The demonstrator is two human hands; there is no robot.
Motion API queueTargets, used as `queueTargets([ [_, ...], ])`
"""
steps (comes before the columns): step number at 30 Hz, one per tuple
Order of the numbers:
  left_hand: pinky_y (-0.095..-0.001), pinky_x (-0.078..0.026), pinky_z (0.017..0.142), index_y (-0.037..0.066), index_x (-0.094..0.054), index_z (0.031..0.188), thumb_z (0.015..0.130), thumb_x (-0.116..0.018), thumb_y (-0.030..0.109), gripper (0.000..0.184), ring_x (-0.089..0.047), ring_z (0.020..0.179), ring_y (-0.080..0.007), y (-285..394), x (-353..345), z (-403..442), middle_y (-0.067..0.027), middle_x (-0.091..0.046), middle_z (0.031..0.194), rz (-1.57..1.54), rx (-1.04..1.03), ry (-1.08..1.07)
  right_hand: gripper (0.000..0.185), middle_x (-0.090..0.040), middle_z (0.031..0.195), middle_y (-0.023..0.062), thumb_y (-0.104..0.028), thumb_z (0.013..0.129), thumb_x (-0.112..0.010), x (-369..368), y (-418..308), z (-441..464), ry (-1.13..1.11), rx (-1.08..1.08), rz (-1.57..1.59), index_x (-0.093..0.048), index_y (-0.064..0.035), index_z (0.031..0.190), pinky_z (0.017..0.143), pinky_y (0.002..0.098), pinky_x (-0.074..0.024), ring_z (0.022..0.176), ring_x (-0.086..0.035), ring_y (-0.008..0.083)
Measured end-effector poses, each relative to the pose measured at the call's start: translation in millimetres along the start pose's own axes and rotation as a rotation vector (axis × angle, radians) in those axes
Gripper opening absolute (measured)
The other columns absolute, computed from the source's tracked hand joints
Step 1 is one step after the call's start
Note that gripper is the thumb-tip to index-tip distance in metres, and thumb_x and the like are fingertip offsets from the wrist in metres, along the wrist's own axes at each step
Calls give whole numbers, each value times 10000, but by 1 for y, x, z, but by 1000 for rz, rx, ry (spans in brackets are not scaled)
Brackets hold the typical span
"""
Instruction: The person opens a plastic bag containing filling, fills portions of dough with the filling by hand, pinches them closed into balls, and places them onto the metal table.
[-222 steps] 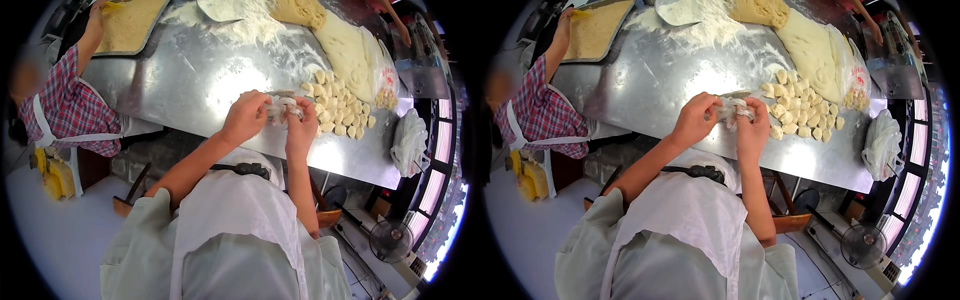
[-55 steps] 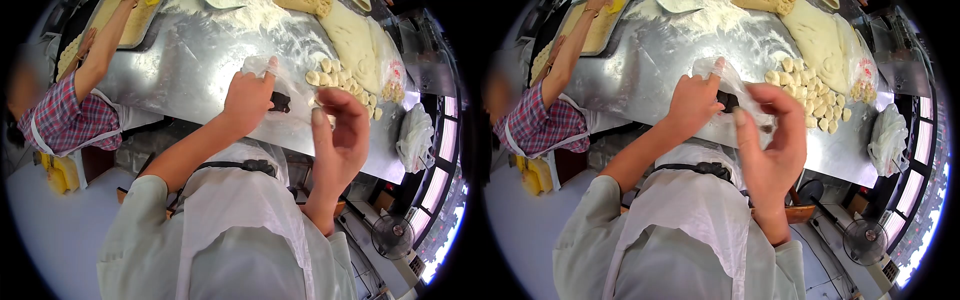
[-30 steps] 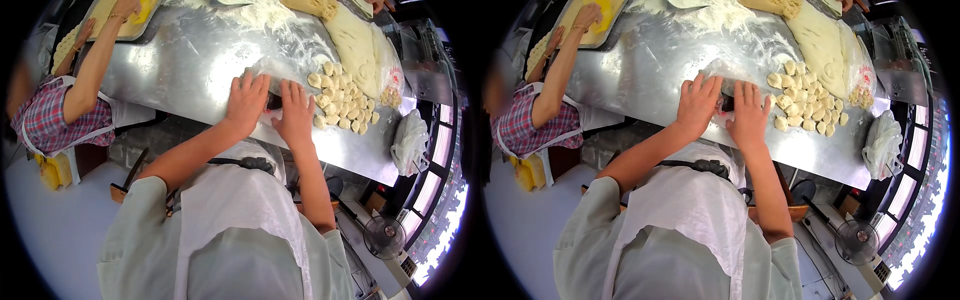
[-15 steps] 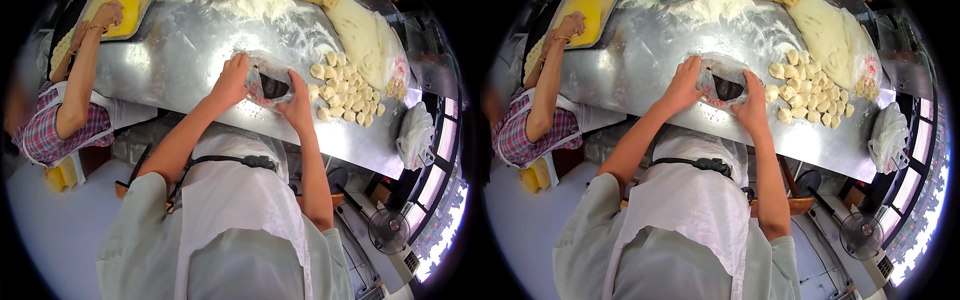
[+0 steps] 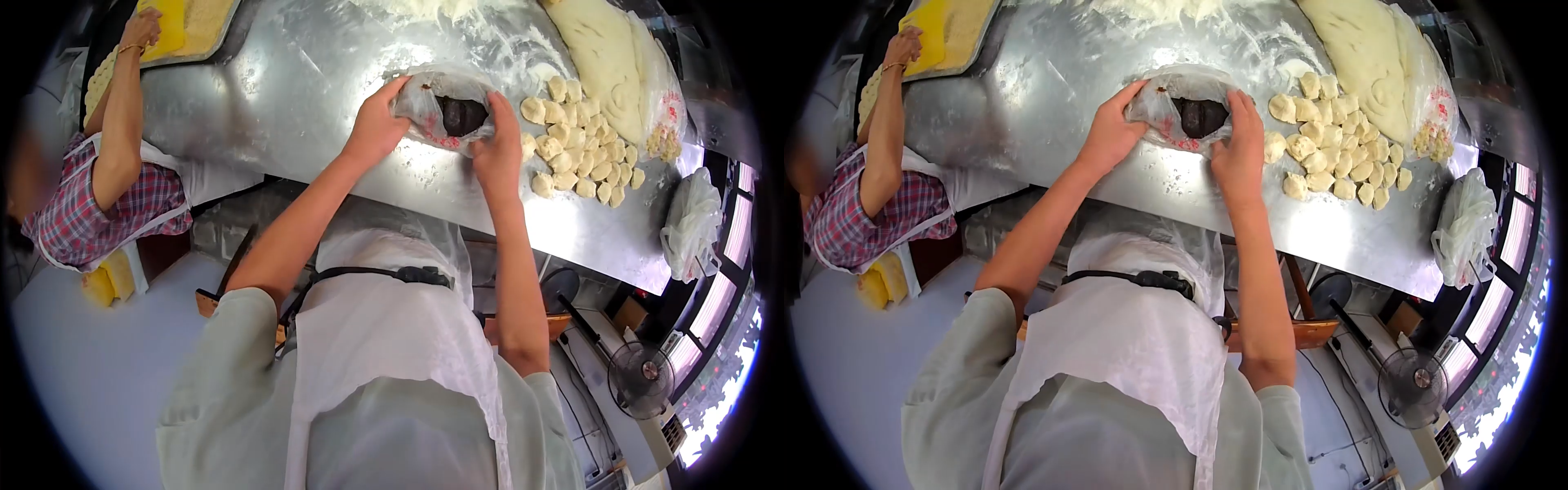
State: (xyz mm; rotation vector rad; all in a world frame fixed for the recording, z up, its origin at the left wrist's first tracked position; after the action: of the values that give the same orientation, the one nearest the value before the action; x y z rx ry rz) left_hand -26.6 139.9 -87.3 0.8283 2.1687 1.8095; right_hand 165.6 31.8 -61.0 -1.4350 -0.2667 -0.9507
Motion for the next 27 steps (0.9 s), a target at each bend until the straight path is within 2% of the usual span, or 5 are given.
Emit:
queueTargets([
  [6, -300, -492, 1028, -67, -445, 1502, 820, -598, -149, 704, -558, 1328, -228, -20, -6, 11, -185, -515, 1510, -628, 109, 96, 688, -523, 1466, 221, 62, 778, -700, 6, 4, -11, 139, -29, -61, -515, -21, 1435, 1163, 461, -375, 1362, -484, 411],
  [11, -337, -509, 1011, 74, -523, 1476, 896, -661, -11, 603, -608, 1258, -309, 27, 0, 39, -176, -549, 1489, 390, -400, 313, 519, -601, 1363, 208, -28, 872, -719, 24, -13, -4, 248, -12, -31, -565, 5, 1367, 1088, 441, -436, 1272, -556, 373],
  [14, -381, -505, 1023, 67, -538, 1458, 906, -686, 29, 573, -600, 1254, -354, 58, 15, 10, -181, -553, 1479, 460, -313, 159, 402, -647, 1282, 177, -43, 930, -696, 31, -8, -34, 194, -176, 124, -603, 12, 1316, 1011, 399, -492, 1195, -611, 306],
  [17, -456, -488, 1032, 17, -523, 1433, 912, -687, 78, 550, -581, 1220, -434, 38, 30, -32, -219, -546, 1439, 585, -580, 295, 298, -665, 1229, 149, -39, 977, -653, 27, 1, -85, 143, -236, 224, -629, 20, 1268, 954, 354, -519, 1131, -634, 245],
  [27, -525, -212, 1250, -114, -237, 1559, 970, -634, 506, 943, -251, 1518, -460, -39, 33, -72, -304, -253, 1638, 1059, -259, 302, 205, -682, 1199, 123, -55, 1044, -570, 31, 25, -117, 184, -274, 356, -634, 18, 1225, 973, 308, -497, 1113, -634, 192],
])
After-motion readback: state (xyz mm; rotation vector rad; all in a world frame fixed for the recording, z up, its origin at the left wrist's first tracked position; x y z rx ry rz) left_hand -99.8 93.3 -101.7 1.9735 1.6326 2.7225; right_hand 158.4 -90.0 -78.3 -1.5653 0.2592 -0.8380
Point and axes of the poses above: each hand's wrist, its own z-axis towards the middle knuckle, its own x-axis out of the back of the hand, y = z × x, the point moved 4 cm from there along z, towards the middle knuckle
